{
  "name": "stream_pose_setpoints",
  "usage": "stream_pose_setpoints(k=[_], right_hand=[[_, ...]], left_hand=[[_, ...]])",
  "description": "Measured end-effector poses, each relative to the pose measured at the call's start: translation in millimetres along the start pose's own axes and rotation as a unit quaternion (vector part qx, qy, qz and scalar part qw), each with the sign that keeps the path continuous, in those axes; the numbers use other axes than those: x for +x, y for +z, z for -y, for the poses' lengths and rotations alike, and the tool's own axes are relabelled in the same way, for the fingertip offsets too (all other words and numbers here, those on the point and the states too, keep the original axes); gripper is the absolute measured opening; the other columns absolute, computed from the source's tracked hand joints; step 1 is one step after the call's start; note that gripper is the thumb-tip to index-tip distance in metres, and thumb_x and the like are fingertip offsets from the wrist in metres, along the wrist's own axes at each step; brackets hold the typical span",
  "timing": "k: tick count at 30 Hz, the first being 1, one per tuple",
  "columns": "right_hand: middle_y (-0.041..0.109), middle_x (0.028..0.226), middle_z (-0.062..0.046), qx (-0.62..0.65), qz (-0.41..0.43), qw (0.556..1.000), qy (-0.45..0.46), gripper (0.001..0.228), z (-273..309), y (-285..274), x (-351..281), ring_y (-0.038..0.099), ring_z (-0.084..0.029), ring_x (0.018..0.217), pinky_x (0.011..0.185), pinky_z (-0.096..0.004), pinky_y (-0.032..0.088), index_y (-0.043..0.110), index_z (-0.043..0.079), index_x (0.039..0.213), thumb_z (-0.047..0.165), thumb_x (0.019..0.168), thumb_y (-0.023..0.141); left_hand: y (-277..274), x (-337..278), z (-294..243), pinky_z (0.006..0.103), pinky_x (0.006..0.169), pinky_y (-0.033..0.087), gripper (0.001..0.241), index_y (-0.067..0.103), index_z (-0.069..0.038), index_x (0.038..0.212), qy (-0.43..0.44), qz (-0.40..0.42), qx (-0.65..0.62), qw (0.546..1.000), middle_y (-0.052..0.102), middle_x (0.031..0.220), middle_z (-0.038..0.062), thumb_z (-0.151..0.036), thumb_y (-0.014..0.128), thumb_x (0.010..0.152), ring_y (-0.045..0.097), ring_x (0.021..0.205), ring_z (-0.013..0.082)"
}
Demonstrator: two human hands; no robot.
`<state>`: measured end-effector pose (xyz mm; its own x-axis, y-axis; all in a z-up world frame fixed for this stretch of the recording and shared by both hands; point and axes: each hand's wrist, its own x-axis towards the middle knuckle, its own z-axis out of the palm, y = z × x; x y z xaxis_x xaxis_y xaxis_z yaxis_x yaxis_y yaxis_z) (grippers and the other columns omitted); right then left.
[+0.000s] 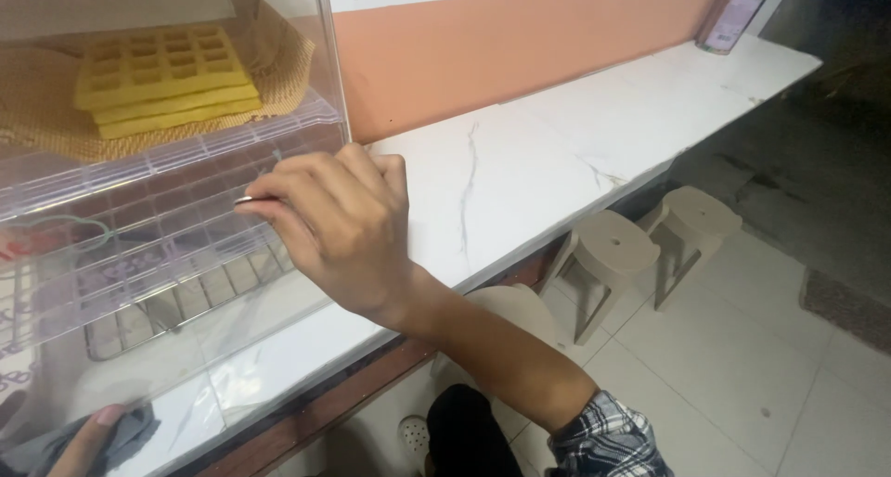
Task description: Cleaning the surfaces of a food display case and adjusting its components.
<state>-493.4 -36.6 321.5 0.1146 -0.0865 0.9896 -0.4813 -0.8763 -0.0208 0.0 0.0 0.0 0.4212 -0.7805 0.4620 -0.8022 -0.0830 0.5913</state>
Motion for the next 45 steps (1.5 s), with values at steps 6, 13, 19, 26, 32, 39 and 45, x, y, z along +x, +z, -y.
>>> stream_pose_setpoints(k=[6, 13, 19, 26, 32, 39, 45], right_hand=[[0.070, 0.100, 0.004, -0.015, -0.055, 0.998, 0.013, 0.016, -7.6, -9.9, 13.9, 0.060, -0.012, 0.087, 0.090, -0.033, 0.034, 0.070, 0.014, 0.105, 0.024, 0.101, 0.081], [0.070, 0.096, 0.000, 0.003, 0.029, 1.000, 0.001, 0.018, 1.7, -4.1, 4.6, 0.055, -0.016, 0.092, 0.091, -0.035, 0.029, 0.068, 0.011, 0.096, 0.015, 0.099, 0.085], [0.070, 0.098, 0.002, -0.021, 0.023, 0.999, -0.008, 0.019, -5.2, 9.2, -8.4, 0.052, -0.014, 0.089, 0.091, -0.034, 0.028, 0.068, 0.013, 0.096, 0.014, 0.103, 0.086], [0.071, 0.103, 0.002, -0.034, -0.005, 0.999, -0.003, 0.017, -15.7, 9.0, -10.8, 0.054, -0.013, 0.094, 0.093, -0.031, 0.029, 0.069, 0.011, 0.100, 0.013, 0.106, 0.085], [0.071, 0.102, 0.002, -0.071, 0.021, 0.997, -0.025, 0.014, -9.1, -7.6, 4.2, 0.053, -0.015, 0.094, 0.092, -0.033, 0.028, 0.071, 0.012, 0.101, 0.014, 0.102, 0.085], [0.073, 0.100, 0.002, -0.058, 0.019, 0.995, -0.081, 0.015, -20.2, 2.8, 2.3, 0.052, -0.014, 0.088, 0.092, -0.034, 0.028, 0.073, 0.013, 0.099, 0.014, 0.105, 0.086], [0.071, 0.095, 0.002, -0.061, 0.023, 0.997, -0.043, 0.011, -8.4, -0.2, 1.1, 0.053, -0.015, 0.090, 0.090, -0.033, 0.027, 0.072, 0.013, 0.098, 0.015, 0.102, 0.082]], left_hand=[[-107.3, -93.6, -274.8, 0.0447, 0.103, 0.046, 0.108, 0.033, 0.011, 0.157, 0.017, -0.121, -0.123, 0.985, 0.049, 0.149, 0.029, -0.037, 0.082, 0.074, 0.052, 0.134, 0.0382], [-130.1, -95.0, -296.5, 0.0431, 0.103, 0.048, 0.097, 0.041, 0.005, 0.152, -0.024, -0.084, -0.107, 0.990, 0.056, 0.142, 0.028, -0.034, 0.087, 0.075, 0.059, 0.130, 0.0362], [-140.6, -95.4, -318.0, 0.0445, 0.100, 0.049, 0.100, 0.039, 0.003, 0.152, -0.075, -0.060, -0.085, 0.992, 0.058, 0.139, 0.025, -0.038, 0.086, 0.073, 0.060, 0.125, 0.0371], [-133.6, -96.1, -307.9, 0.0466, 0.104, 0.046, 0.100, 0.040, 0.006, 0.151, -0.027, -0.077, -0.077, 0.994, 0.056, 0.141, 0.028, -0.039, 0.087, 0.074, 0.056, 0.130, 0.0398], [-136.8, -95.8, -311.0, 0.0456, 0.104, 0.047, 0.096, 0.043, 0.006, 0.148, -0.027, -0.071, -0.096, 0.992, 0.055, 0.143, 0.029, -0.038, 0.086, 0.074, 0.057, 0.130, 0.0388], [-137.6, -96.0, -311.5, 0.0463, 0.103, 0.046, 0.098, 0.039, 0.005, 0.152, -0.026, -0.077, -0.086, 0.993, 0.055, 0.141, 0.028, -0.038, 0.085, 0.077, 0.056, 0.130, 0.0402], [-145.8, -97.9, -324.1, 0.0442, 0.098, 0.051, 0.101, 0.036, -0.003, 0.155, -0.101, -0.045, -0.097, 0.989, 0.061, 0.132, 0.022, -0.039, 0.084, 0.073, 0.063, 0.120, 0.0348]])
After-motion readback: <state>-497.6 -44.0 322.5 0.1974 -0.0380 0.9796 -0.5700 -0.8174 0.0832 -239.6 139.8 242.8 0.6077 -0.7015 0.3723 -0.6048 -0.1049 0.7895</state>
